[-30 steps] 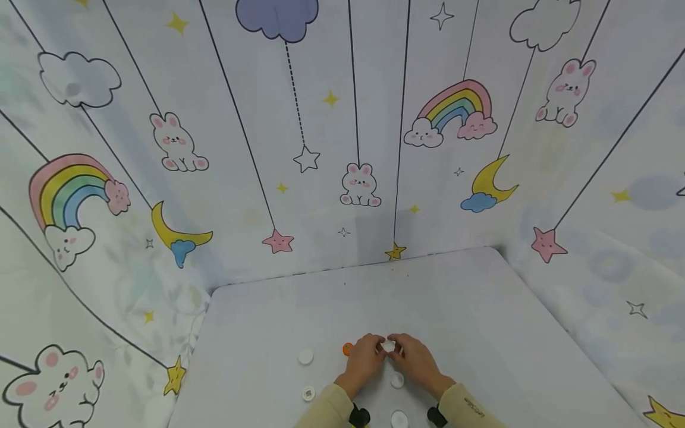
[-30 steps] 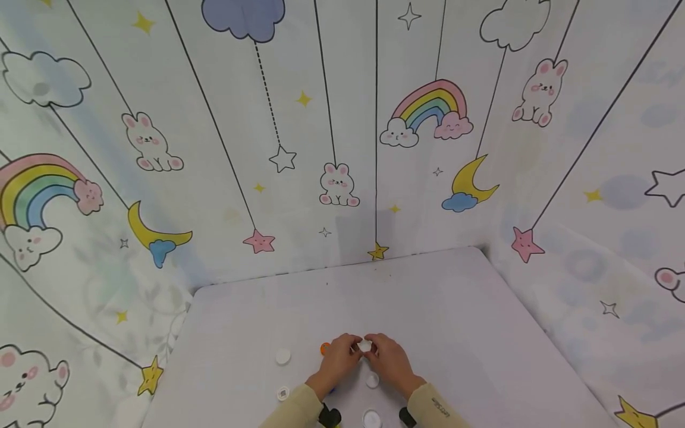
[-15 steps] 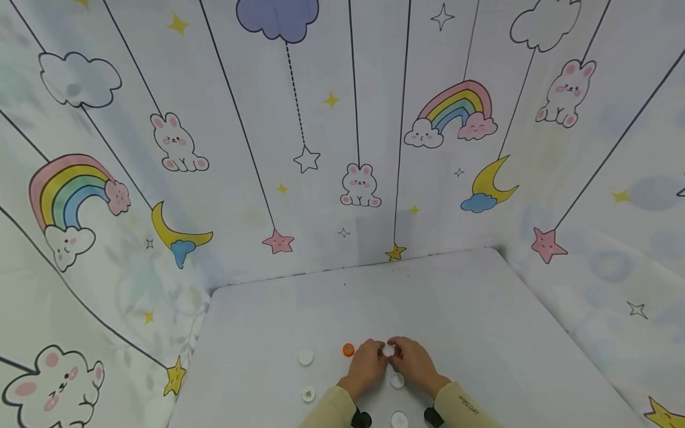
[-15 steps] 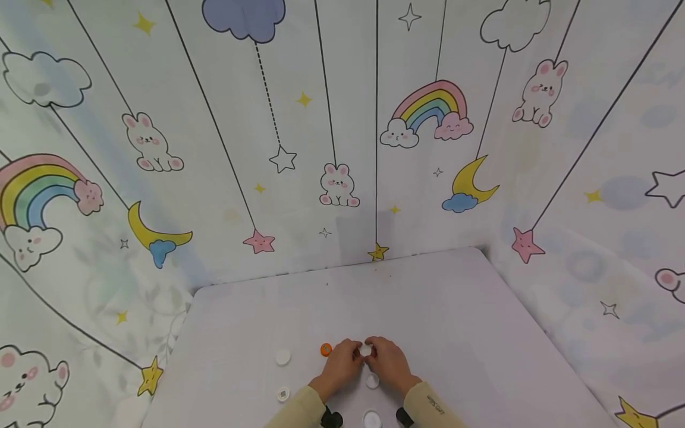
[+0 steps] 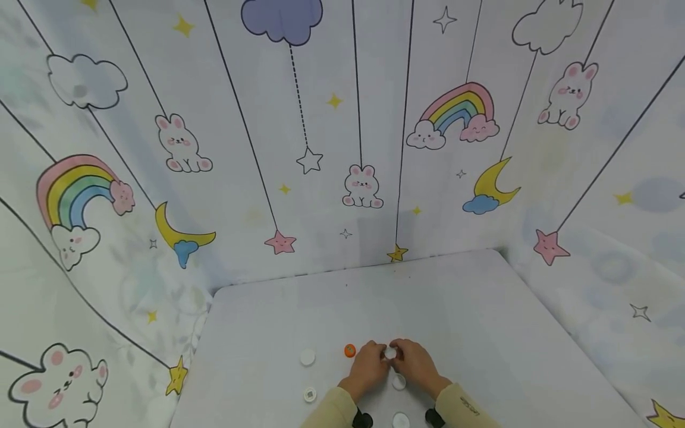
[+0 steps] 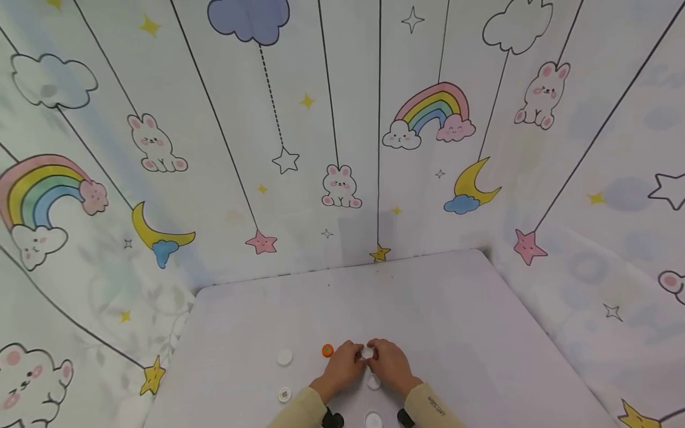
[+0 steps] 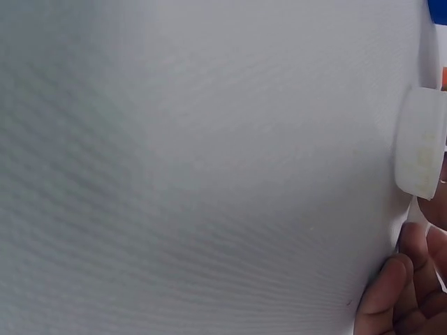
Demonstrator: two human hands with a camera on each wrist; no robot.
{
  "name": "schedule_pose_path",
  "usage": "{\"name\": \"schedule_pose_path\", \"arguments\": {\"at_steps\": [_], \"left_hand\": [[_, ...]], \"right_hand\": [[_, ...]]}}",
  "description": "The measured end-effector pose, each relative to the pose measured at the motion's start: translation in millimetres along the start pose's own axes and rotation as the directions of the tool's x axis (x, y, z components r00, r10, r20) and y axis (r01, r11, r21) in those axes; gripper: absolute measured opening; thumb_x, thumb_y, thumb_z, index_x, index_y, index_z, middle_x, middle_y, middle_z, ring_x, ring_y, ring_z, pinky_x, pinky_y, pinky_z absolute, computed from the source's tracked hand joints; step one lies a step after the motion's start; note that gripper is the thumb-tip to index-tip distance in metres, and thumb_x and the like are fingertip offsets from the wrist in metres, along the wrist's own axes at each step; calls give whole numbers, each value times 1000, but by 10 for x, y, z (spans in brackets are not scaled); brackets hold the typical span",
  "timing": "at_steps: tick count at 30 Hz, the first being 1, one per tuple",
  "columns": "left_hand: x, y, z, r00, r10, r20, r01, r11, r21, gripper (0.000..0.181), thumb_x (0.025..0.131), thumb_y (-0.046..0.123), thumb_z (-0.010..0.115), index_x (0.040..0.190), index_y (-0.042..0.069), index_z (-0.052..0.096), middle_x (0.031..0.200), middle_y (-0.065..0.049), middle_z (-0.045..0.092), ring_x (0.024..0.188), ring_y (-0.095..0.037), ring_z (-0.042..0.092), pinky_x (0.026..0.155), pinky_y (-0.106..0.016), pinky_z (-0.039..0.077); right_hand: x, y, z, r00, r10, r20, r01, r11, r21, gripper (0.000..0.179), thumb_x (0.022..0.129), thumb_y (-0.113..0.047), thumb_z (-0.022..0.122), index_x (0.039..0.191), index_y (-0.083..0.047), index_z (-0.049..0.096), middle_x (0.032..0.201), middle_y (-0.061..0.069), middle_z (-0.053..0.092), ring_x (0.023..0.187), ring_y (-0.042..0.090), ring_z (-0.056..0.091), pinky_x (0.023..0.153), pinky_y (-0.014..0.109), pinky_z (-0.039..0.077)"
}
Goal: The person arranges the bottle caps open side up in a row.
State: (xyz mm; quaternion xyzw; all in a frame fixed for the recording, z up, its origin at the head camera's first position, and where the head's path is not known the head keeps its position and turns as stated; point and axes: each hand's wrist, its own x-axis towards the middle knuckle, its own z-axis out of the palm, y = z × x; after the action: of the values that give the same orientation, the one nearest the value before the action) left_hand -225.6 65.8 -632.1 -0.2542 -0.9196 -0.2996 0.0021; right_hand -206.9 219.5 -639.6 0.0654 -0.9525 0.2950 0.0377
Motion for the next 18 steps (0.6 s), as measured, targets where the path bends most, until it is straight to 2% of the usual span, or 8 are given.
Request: {"name": "schedule_pose_path", "arguments": {"at_steps": [4, 6, 9, 14, 18], "left_hand": [[-38, 25, -62, 1000, -17, -5, 17, 1000, 2, 24, 76, 15, 68, 97, 2, 65, 71, 4, 46, 63, -6, 39, 55, -21, 34], [-52, 19, -103, 998, -59, 26, 59, 998, -6, 30, 79, 17, 67, 105, 3, 63, 77, 0, 52, 67, -8, 44, 58, -23, 38], [-65, -24, -171, 996, -85, 32, 85, 996, 2, 31, 81, 19, 64, 108, 6, 62, 83, 0, 56, 73, -10, 49, 61, -25, 42], [-71, -158, -302, 995, -92, -41, 93, 995, 32, 26, 82, 22, 63, 106, 11, 63, 85, 1, 57, 74, -10, 51, 63, -27, 43], [-86, -263, -401, 988, -123, -92, 128, 990, 52, 23, 81, 21, 64, 103, 12, 64, 82, 3, 56, 71, -9, 49, 61, -26, 42]], "right_hand": [[-8, -3, 8, 999, 42, 19, -42, 999, 17, 39, 74, -25, 73, 108, -9, 61, 69, -12, 49, 60, 3, 43, 54, 22, 37], [-12, -7, 7, 999, 50, 20, -51, 998, 27, 41, 75, -25, 73, 110, -8, 60, 69, -12, 49, 60, 4, 43, 53, 22, 36], [-16, -9, 5, 998, 63, 2, -63, 998, 31, 39, 77, -25, 70, 111, -8, 59, 70, -11, 48, 59, 5, 42, 53, 22, 35], [-9, -28, 21, 995, 75, -59, -76, 997, -21, 34, 79, -27, 68, 108, -10, 61, 73, -12, 48, 62, 4, 42, 55, 23, 36], [11, -94, 18, 993, 69, -100, -73, 997, -35, 33, 78, -28, 69, 106, -13, 62, 75, -11, 48, 62, 5, 42, 55, 23, 37]]}}
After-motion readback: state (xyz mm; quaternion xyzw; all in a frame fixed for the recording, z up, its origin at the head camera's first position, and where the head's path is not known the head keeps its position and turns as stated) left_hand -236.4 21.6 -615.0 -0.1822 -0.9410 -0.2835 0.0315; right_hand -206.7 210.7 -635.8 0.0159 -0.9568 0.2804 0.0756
